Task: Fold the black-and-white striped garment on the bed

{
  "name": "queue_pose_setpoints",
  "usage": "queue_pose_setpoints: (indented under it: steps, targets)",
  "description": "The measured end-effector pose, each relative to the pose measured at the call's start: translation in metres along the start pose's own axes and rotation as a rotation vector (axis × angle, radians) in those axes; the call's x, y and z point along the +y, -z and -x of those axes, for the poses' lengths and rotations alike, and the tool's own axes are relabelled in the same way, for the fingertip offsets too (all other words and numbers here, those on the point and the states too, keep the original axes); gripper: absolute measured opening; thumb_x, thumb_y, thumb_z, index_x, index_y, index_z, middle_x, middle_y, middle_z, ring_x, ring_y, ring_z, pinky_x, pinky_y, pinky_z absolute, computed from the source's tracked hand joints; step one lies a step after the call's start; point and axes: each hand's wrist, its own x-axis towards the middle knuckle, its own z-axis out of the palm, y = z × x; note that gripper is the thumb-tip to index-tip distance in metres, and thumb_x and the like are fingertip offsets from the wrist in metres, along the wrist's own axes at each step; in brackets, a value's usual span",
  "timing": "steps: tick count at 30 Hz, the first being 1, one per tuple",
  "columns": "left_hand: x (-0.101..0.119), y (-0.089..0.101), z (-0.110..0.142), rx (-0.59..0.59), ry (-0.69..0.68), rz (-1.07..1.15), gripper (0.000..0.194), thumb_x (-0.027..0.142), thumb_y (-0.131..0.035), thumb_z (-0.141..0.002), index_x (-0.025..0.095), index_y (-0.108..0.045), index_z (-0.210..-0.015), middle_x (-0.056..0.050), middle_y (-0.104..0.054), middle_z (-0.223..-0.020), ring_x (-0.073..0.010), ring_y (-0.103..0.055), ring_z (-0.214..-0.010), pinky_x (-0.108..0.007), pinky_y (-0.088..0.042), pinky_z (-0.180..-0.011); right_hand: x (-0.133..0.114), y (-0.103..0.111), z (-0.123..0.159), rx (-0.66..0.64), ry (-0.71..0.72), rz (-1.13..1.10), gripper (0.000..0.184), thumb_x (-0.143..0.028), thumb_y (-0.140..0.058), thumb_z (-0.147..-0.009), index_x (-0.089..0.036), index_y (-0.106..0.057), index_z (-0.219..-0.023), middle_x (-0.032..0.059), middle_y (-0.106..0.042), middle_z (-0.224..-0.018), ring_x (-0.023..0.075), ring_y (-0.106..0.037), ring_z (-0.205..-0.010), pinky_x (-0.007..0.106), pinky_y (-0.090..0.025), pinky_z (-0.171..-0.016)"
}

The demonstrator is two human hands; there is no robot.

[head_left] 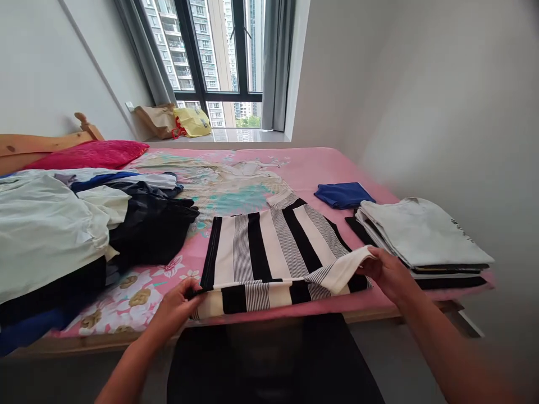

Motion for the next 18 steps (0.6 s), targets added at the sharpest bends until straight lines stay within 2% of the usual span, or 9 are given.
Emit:
queue_pose_setpoints:
  steps: [2,4,7,9,12,15,18]
  targets:
    - [0.003,0.005,-0.021,0.103,0.029,0.155,0.032,0.048,-0.064,-0.065,0.019,-0.052,-0.073,0.004,-0.053,-0.065,-0.012,-0.049,-0.059,-0.022,-0.038,-0.053,-0.018,-0.014,-0.016,-0.003,0.122,0.002,0.019,-0.036,-0.064,-0.069,-0.019,-0.057,-0.074,-0.0006,-0.062,-0.067,0.0154,-0.06,-0.066,0.031,-0.054,-0.062]
    - [0.005,0.005,-0.044,0.206,0.074,0.279,0.041,0.052,-0.07,-0.058,0.018,-0.056,-0.076,0.002,-0.059,-0.068,-0.0141,-0.055,-0.064,-0.022,-0.042,-0.056,-0.03,-0.026,-0.035,0.0,0.22,0.048,0.026,-0.043,-0.061,-0.072,-0.019,-0.06,-0.083,0.0021,-0.066,-0.079,0.0163,-0.062,-0.076,0.031,-0.054,-0.068]
    - [-0.003,-0.006,-0.067,0.282,0.176,0.376,0.054,0.055,-0.072,-0.054,0.016,-0.058,-0.09,-0.002,-0.065,-0.076,-0.0176,-0.061,-0.07,-0.025,-0.047,-0.059,-0.031,-0.025,-0.054,0.085,0.302,0.136,0.038,-0.05,-0.058,-0.074,-0.02,-0.06,-0.097,0.0054,-0.065,-0.101,0.0153,-0.061,-0.086,0.026,-0.051,-0.066]
    - [-0.017,-0.015,-0.067,0.241,0.271,0.39,0.062,0.054,-0.073,-0.054,0.016,-0.056,-0.1,-0.004,-0.067,-0.079,-0.0197,-0.064,-0.073,-0.026,-0.049,-0.06,-0.018,-0.008,-0.057,0.183,0.319,0.206,0.038,-0.049,-0.062,-0.071,-0.019,-0.06,-0.095,0.0049,-0.063,-0.101,0.0125,-0.059,-0.078,0.022,-0.048,-0.057]
    - [-0.042,-0.025,-0.053,0.15,0.33,0.408,0.07,0.054,-0.072,-0.056,0.017,-0.052,-0.113,-0.003,-0.067,-0.077,-0.0201,-0.066,-0.077,-0.026,-0.051,-0.063,0.013,0.034,-0.049,0.273,0.259,0.396,0.035,-0.047,-0.064,-0.067,-0.017,-0.06,-0.086,0.0005,-0.06,-0.079,0.0084,-0.051,-0.058,0.018,-0.041,-0.044]
    - [-0.056,-0.029,-0.038,0.135,0.278,0.365,0.072,0.055,-0.07,-0.058,0.02,-0.052,-0.118,-0.001,-0.069,-0.078,-0.019,-0.066,-0.084,-0.023,-0.051,-0.07,0.041,0.071,-0.04,0.231,0.122,0.518,0.036,-0.05,-0.06,-0.07,-0.018,-0.055,-0.084,-0.0059,-0.048,-0.058,0.0058,-0.039,-0.042,0.018,-0.032,-0.036]
    - [-0.055,-0.029,-0.03,0.136,0.291,0.271,0.069,0.055,-0.07,-0.057,0.021,-0.057,-0.116,-0.002,-0.07,-0.082,-0.0207,-0.066,-0.087,-0.024,-0.051,-0.072,0.054,0.083,-0.038,0.136,-0.003,0.578,0.039,-0.05,-0.058,-0.072,-0.019,-0.052,-0.094,-0.0086,-0.045,-0.052,0.0057,-0.035,-0.036,0.018,-0.026,-0.032]
